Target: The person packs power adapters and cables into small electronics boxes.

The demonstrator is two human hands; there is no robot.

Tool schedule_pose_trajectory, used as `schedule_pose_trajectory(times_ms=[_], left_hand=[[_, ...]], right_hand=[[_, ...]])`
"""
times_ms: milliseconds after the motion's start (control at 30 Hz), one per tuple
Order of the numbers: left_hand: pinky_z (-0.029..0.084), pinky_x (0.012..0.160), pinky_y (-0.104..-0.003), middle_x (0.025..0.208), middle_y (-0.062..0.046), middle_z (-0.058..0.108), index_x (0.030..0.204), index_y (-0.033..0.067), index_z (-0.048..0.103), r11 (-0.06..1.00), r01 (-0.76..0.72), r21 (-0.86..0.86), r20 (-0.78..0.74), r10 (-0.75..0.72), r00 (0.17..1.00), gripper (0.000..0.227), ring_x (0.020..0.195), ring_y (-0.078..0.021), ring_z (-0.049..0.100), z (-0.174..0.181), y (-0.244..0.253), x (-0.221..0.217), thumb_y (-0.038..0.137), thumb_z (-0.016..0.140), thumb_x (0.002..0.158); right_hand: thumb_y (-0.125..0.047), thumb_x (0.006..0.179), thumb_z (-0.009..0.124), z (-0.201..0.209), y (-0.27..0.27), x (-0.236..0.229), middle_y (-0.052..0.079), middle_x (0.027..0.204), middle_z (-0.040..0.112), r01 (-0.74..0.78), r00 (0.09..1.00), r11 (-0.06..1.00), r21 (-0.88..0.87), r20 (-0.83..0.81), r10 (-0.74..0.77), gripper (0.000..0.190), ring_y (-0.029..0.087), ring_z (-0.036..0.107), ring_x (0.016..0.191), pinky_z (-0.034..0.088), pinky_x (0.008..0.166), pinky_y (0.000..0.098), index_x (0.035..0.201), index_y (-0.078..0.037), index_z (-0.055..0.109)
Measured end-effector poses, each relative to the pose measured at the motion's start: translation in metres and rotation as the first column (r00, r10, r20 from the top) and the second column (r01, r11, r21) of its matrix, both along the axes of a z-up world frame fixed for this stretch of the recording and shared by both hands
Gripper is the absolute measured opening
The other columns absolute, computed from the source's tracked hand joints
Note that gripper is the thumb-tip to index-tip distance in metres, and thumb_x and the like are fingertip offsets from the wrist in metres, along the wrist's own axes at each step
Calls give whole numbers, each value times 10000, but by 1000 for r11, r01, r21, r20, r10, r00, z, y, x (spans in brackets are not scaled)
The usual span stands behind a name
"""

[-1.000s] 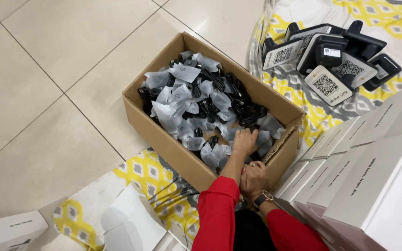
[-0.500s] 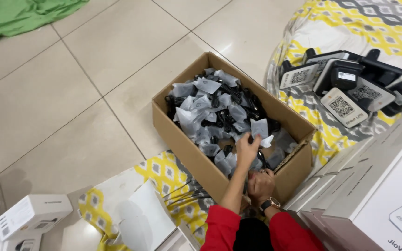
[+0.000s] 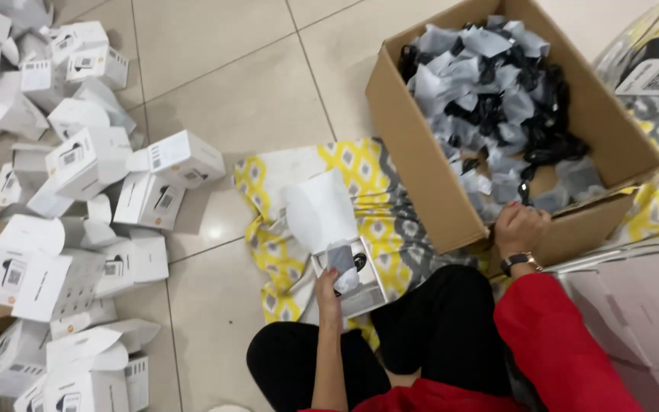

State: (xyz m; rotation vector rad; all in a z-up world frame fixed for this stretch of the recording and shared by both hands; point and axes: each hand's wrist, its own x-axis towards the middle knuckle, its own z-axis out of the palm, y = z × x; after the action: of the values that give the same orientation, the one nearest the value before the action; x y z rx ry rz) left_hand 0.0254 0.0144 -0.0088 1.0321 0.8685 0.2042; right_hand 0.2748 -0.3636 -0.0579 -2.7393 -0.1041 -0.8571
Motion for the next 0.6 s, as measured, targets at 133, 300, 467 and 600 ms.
schedule_pose_trajectory(times_ms=[133,300,467,600], left_hand=[[445,962,-275,1200,-47,660,1293,-31,631,976,53,211,-43,-45,998,543,1112,-163,599,-16,35,-31,356,634,910],[461,846,-306,1037,-129,674,1118,-22,715,842,384,379,26,-425,905,412,962,-197,590,-39,59,-2,358,632,982],[429,864,-379,1075,-202,616,794,44,770,192,179,965,-51,-532,845,245,1038,-305,530,-70,68,18,282,824,786],[508,772,-294,1142,-94,613,984,0,724,712,305,633,141,-493,858,242,966,-164,615,-59,66,3,219,728,882]], right_hand=[[-176,1085,518,30,-1,-27,199,760,671,18,999,1000,19,-37,-18,424,383,626,806,465,956,488,743,-3,701],[-156,1125,512,92,34,-81,132,935,747,-21,988,949,316,-137,68,346,374,669,934,413,1005,534,890,-48,742],[-22,966,594,132,118,-154,107,1347,678,-192,975,908,372,-31,219,158,333,491,1456,232,1235,571,1093,-59,680],[-48,963,580,123,194,-202,106,1327,667,-372,884,751,545,-38,465,165,348,546,1371,404,1153,474,1098,-46,675]])
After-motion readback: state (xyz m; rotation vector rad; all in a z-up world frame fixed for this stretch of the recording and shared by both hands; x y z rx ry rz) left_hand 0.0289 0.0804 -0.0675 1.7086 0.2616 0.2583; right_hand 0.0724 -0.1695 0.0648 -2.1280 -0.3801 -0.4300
